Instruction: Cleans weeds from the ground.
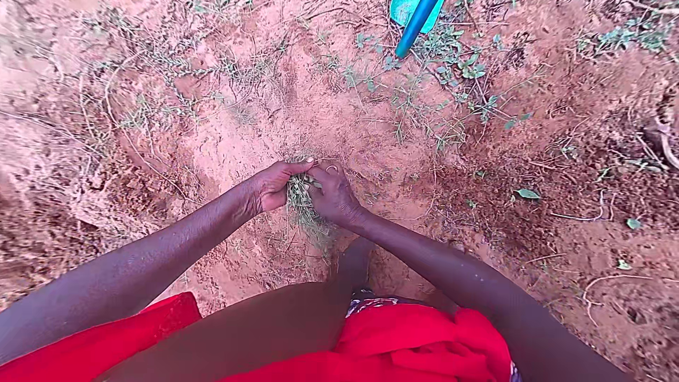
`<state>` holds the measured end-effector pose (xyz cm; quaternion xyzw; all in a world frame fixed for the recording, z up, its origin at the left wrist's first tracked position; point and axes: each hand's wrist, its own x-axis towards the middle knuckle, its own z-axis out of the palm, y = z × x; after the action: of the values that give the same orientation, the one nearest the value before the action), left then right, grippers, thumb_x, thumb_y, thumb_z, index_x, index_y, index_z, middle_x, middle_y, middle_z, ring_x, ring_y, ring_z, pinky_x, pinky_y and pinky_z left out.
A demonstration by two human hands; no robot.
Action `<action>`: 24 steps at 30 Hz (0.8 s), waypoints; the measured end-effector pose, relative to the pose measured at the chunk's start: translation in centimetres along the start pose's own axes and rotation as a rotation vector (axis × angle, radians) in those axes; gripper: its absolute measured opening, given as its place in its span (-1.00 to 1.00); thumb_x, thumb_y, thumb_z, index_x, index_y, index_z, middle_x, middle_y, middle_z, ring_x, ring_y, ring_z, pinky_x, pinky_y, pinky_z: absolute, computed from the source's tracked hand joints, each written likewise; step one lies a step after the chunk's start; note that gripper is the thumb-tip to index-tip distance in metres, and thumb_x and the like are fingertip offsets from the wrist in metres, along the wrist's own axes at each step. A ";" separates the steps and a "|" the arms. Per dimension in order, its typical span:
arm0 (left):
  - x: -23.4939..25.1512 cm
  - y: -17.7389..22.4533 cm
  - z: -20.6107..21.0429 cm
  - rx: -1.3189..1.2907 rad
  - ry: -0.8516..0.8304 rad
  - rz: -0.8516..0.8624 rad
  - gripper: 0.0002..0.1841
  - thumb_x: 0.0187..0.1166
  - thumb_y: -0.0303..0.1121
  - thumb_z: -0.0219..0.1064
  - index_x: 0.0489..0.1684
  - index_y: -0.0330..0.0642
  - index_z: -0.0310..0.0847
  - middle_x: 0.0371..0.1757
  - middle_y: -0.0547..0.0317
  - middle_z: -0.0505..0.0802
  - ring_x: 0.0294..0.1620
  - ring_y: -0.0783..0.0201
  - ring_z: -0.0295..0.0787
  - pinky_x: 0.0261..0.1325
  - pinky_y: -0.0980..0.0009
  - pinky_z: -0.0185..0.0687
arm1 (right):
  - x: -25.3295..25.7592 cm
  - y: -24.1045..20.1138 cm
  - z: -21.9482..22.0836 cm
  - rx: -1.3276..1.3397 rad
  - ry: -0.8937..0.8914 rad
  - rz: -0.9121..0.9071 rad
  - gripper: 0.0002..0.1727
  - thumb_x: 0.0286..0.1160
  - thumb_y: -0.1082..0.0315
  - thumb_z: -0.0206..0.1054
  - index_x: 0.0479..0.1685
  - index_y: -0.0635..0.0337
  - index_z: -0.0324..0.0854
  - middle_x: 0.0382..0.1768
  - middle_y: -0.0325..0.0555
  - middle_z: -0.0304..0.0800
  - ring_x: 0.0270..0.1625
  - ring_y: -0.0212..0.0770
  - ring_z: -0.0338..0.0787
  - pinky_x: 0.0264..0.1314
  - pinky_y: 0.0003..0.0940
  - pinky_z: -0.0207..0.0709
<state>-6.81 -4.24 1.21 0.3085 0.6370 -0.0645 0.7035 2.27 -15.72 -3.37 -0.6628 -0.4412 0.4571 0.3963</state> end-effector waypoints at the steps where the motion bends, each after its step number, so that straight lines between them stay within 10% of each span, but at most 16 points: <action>1: 0.4 0.1 -0.1 -0.004 0.039 0.031 -0.76 0.77 -0.22 0.18 0.12 -0.16 0.63 -0.20 0.14 0.86 -0.25 0.35 0.85 -0.18 0.41 0.80 | -0.1 0.6 -0.5 -0.012 0.018 -0.048 -0.61 0.53 0.40 0.39 0.32 0.33 0.73 0.31 0.19 0.78 0.49 0.26 0.58 0.58 0.12 0.37; 10: 2.7 5.5 -3.7 -0.161 0.371 0.536 -0.81 0.74 -0.32 0.24 0.18 -0.03 0.41 -0.16 0.26 0.74 -0.19 0.39 0.76 -0.08 0.40 0.76 | 4.3 8.2 -9.2 -0.623 0.060 -0.402 -0.68 0.46 0.72 0.20 0.08 0.39 0.76 0.05 0.31 0.86 0.28 0.36 0.79 0.46 0.16 0.55; 17: 3.2 6.6 -5.8 -0.271 0.433 0.547 -0.79 0.75 -0.33 0.19 0.24 -0.06 0.42 -0.08 0.21 0.70 -0.13 0.35 0.72 0.00 0.35 0.72 | 8.0 6.7 -16.7 -1.033 -0.134 -0.034 -0.49 0.67 0.56 0.12 0.60 0.19 0.49 0.70 0.11 0.44 0.83 0.33 0.19 0.68 0.66 -0.13; 21: 3.2 5.6 -4.6 -0.191 0.417 0.463 -0.81 0.75 -0.28 0.22 0.19 -0.05 0.45 -0.11 0.23 0.74 -0.17 0.38 0.74 -0.07 0.39 0.73 | 8.3 6.0 -19.7 -1.083 -0.166 0.069 -0.41 0.68 0.15 0.30 0.69 0.05 0.44 0.73 0.02 0.42 0.70 0.42 0.33 0.48 0.65 0.11; 24: 2.8 5.2 -3.5 -0.132 0.384 0.454 -0.80 0.71 -0.31 0.25 0.18 -0.06 0.46 -0.13 0.24 0.77 -0.19 0.37 0.78 -0.09 0.37 0.77 | 8.6 5.0 -20.4 -1.140 -0.178 0.129 -0.47 0.44 0.29 0.43 0.44 0.22 0.61 0.43 0.25 0.67 0.57 0.49 0.43 0.45 0.56 0.17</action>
<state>-6.78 2.59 0.48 0.4033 0.6757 0.1955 0.5853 24.57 -11.53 -4.76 -0.7561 -0.6080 0.2244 -0.0907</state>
